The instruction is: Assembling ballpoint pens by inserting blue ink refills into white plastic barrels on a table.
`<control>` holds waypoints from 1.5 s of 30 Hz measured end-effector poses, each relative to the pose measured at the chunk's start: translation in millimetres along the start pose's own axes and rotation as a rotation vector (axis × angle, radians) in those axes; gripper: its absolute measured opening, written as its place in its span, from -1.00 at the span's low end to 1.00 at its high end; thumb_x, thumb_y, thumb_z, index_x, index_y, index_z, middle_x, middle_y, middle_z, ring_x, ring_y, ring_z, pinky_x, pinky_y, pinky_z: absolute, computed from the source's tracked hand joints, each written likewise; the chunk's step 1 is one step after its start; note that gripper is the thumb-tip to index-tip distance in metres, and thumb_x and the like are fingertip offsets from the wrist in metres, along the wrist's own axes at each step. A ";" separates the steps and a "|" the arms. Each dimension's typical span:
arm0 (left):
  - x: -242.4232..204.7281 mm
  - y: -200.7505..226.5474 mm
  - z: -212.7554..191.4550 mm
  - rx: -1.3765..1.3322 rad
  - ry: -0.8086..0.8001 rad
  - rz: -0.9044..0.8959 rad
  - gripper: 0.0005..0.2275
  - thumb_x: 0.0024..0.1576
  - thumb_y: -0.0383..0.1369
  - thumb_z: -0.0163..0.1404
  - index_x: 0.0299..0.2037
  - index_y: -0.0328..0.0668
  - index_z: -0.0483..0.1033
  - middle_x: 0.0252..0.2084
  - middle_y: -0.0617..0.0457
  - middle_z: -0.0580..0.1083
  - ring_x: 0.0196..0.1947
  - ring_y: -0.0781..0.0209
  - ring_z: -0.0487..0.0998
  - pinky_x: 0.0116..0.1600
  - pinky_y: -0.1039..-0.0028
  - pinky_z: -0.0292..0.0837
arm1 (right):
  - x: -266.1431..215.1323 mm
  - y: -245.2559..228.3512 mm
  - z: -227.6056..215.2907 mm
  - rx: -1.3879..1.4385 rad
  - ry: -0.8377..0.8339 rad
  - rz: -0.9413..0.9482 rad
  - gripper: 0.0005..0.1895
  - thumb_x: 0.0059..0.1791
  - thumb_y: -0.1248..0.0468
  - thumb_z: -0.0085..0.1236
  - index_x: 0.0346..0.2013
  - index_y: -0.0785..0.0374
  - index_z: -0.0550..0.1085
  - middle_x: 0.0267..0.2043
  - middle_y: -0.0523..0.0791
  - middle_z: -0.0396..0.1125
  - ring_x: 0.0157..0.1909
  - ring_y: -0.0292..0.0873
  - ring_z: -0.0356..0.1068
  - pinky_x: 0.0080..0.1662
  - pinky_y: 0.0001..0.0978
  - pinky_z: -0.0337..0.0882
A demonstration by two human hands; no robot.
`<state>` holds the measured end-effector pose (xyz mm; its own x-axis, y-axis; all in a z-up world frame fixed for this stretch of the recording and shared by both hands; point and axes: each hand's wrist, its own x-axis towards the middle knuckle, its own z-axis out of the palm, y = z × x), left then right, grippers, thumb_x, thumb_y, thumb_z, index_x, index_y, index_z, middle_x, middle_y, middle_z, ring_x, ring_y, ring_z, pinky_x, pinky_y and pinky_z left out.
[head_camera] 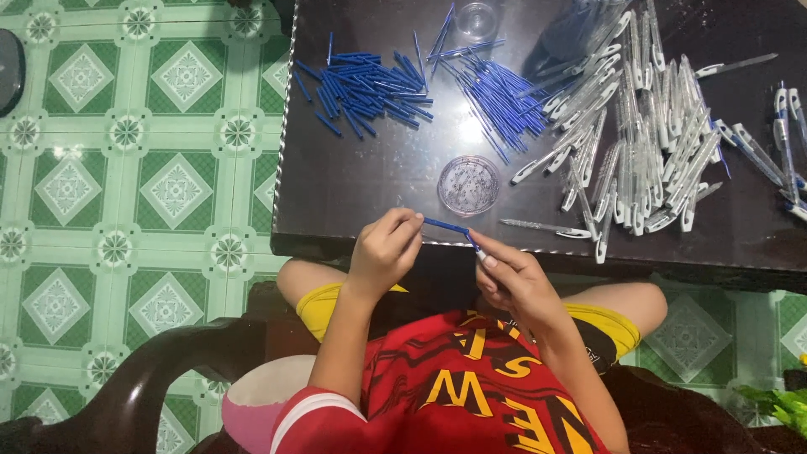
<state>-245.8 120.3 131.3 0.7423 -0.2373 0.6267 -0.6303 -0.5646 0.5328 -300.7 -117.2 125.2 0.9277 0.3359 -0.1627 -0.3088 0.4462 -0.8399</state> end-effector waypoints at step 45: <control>47.5 58.0 17.6 -0.785 0.114 -0.356 -0.92 0.15 -0.50 0.20 -0.26 -0.27 0.55 -0.32 -0.07 0.61 -0.33 0.20 0.65 -0.22 0.44 0.54 | -9.3 -8.4 3.8 -0.006 -0.020 -0.014 -0.47 0.10 0.26 -0.16 0.39 0.28 0.27 -0.59 0.04 0.18 -0.74 -0.29 0.07 -0.68 -0.54 0.12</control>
<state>-243.1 62.3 182.0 0.9242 -0.0464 0.3790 -0.3707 0.1285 0.9198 -307.5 -120.9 135.7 0.9277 0.3459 -0.1402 -0.2940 0.4460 -0.8454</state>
